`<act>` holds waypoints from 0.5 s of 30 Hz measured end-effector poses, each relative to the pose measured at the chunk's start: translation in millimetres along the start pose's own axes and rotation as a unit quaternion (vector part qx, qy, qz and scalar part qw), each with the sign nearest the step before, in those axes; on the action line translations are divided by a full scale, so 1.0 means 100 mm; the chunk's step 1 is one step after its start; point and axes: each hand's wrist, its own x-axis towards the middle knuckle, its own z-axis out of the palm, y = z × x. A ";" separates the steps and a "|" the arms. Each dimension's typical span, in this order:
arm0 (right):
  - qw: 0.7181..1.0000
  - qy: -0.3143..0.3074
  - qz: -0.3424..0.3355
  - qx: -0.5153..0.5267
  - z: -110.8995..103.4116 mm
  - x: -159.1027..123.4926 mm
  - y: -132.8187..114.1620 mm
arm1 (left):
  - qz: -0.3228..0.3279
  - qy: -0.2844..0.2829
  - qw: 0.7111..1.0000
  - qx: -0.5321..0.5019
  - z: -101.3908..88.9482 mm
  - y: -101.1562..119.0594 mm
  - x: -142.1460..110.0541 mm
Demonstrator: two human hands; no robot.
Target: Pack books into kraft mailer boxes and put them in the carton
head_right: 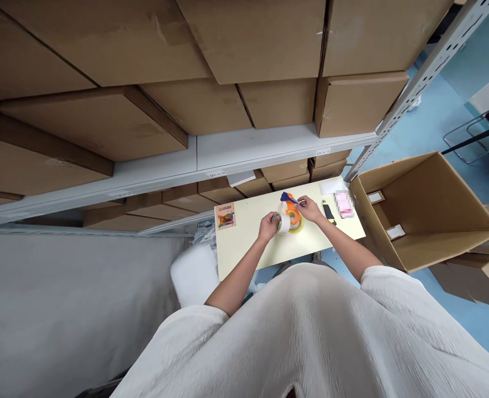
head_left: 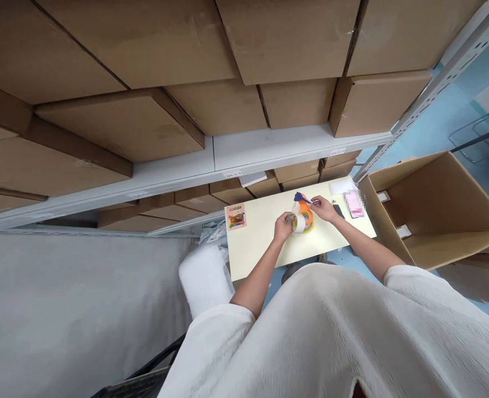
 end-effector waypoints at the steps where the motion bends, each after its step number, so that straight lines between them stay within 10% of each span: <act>1: 1.000 0.007 0.003 0.002 -0.01 0.00 -0.01 | 0.003 0.004 1.000 0.017 -0.02 -0.01 -0.01; 15: 1.000 0.015 -0.017 -0.002 0.06 0.02 0.01 | 0.143 0.049 0.977 0.151 -0.32 0.18 -0.21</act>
